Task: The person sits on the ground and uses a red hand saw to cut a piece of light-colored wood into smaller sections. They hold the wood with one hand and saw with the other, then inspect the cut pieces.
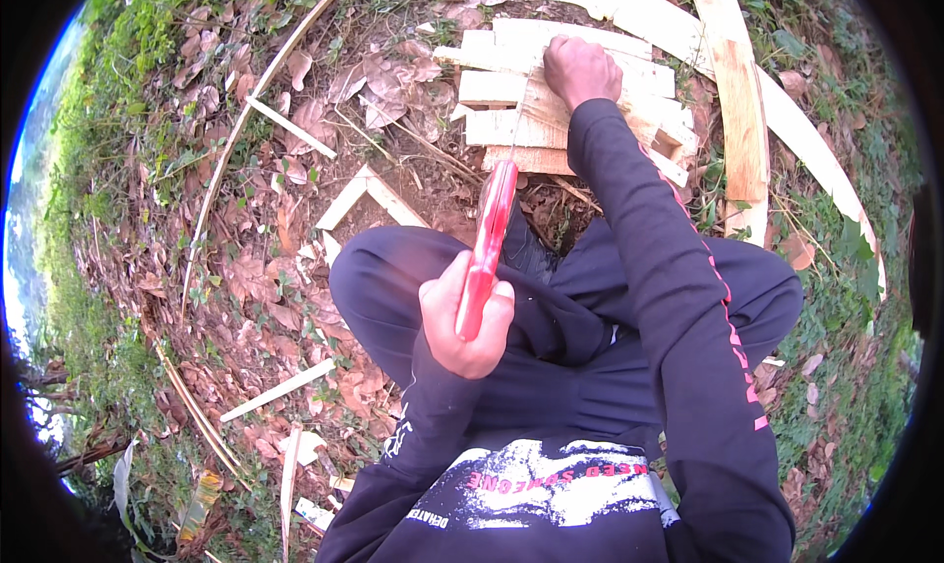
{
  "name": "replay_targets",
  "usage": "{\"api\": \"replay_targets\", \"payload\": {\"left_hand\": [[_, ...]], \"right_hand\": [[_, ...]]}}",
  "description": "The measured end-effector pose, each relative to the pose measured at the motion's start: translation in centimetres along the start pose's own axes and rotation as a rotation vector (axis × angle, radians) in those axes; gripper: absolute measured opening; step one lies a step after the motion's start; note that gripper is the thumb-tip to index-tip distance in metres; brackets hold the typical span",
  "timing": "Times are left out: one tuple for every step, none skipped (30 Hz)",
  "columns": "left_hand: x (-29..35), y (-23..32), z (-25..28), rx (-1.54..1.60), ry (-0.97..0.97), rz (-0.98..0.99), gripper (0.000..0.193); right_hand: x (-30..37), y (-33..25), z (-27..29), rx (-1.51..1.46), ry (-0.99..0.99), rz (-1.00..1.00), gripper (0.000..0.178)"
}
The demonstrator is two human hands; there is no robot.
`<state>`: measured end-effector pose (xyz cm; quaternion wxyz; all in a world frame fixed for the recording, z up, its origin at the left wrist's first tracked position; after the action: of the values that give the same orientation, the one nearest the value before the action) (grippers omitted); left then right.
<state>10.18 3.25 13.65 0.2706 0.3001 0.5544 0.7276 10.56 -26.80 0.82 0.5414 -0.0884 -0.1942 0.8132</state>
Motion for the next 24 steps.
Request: {"api": "replay_targets", "payload": {"left_hand": [[0.3, 0.2, 0.0, -0.003, -0.008, -0.011, 0.013], [0.5, 0.4, 0.0, -0.006, -0.017, -0.023, 0.013], [0.6, 0.6, 0.0, -0.009, -0.026, -0.035, 0.014], [0.1, 0.5, -0.4, -0.051, -0.002, -0.070, 0.011], [-0.9, 0.3, -1.1, -0.033, -0.003, -0.032, 0.009], [-2.2, -0.1, -1.8, -0.015, -0.004, 0.006, 0.008], [-3.4, -0.3, -2.3, 0.009, -0.005, 0.038, 0.007], [-3.8, -0.6, -2.5, 0.025, 0.002, -0.067, 0.007], [-3.7, -0.3, -2.3, 0.019, 0.009, -0.049, 0.008], [-3.1, 0.0, -2.0, 0.013, 0.006, -0.024, 0.010], [-2.5, 0.3, -1.6, 0.007, 0.004, -0.008, 0.011], [-1.2, 0.9, -0.8, -0.014, 0.009, -0.075, 0.017], [-0.3, 0.9, -0.1, -0.046, -0.020, -0.029, 0.021], [-0.5, 0.8, -0.2, -0.027, -0.012, -0.046, 0.021], [-1.3, 0.8, -0.5, -0.008, -0.005, -0.064, 0.021], [-3.2, 0.5, -1.3, 0.004, 0.005, -0.057, 0.020], [-4.6, 0.3, -1.9, 0.014, 0.007, -0.042, 0.020], [-4.4, 0.3, -1.8, 0.004, -0.002, -0.017, 0.021], [-4.3, 0.3, -1.8, 0.002, -0.013, -0.001, 0.022], [-4.1, 0.3, -1.6, -0.002, -0.025, 0.015, 0.022], [-3.6, 0.4, -1.3, -0.005, -0.036, 0.032, 0.023], [-2.0, 0.9, -0.6, 0.001, -0.042, 0.062, 0.024], [-1.6, 1.0, -0.3, -0.066, -0.016, -0.038, 0.026], [-2.2, 0.9, -0.5, -0.057, -0.036, -0.078, 0.019]], "right_hand": [[0.1, -0.2, 0.1, -0.002, -0.031, -0.002, 0.048], [0.1, -0.3, 0.3, -0.004, -0.061, -0.005, 0.048], [0.2, -0.4, 0.4, -0.006, -0.091, -0.009, 0.048], [0.2, -0.4, 0.5, 0.000, -0.061, -0.002, 0.048], [0.4, -0.5, 0.4, 0.004, -0.037, 0.002, 0.047], [0.6, -0.5, 0.3, 0.007, -0.013, 0.006, 0.047], [0.5, -0.5, 0.3, 0.013, 0.001, 0.021, 0.047], [0.4, -0.6, 0.2, 0.018, 0.014, 0.036, 0.047], [0.2, -0.7, 0.1, 0.023, 0.027, 0.051, 0.047], [0.4, -0.4, -0.2, 0.028, 0.039, 0.051, 0.047], [0.2, -0.2, -0.2, 0.032, 0.060, 0.053, 0.047], [0.1, 0.0, -0.2, 0.035, 0.081, 0.056, 0.047], [0.3, -0.1, -0.1, 0.032, 0.081, 0.056, 0.047], [0.4, -0.1, 0.1, 0.030, 0.081, 0.055, 0.047], [0.5, -0.1, 0.3, 0.028, 0.082, 0.054, 0.047], [0.5, -0.4, 0.3, 0.028, 0.091, 0.060, 0.046], [0.4, -0.2, 0.3, 0.031, 0.095, 0.057, 0.046], [0.5, -0.2, 0.2, 0.034, 0.100, 0.054, 0.045], [0.3, -0.2, 0.2, 0.030, 0.087, 0.047, 0.045], [0.3, -0.2, 0.1, 0.025, 0.073, 0.039, 0.045], [0.2, -0.3, 0.0, 0.021, 0.060, 0.032, 0.045], [0.3, -0.2, 0.0, 0.014, 0.084, 0.030, 0.045], [0.4, 0.0, 0.0, 0.007, 0.109, 0.028, 0.045], [0.3, 0.1, 0.1, 0.000, 0.133, 0.026, 0.045]]}}
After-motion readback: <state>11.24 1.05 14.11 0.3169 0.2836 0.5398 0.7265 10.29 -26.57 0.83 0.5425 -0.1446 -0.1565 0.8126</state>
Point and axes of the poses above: each hand's wrist, its own x-axis away from the middle knuckle, its own z-axis out of the back of the hand, y = z × x, the point moved 5 cm from there along -x, towards the middle knuckle, and after that the axes turned 3 degrees about -x, right-handed, at the moved point
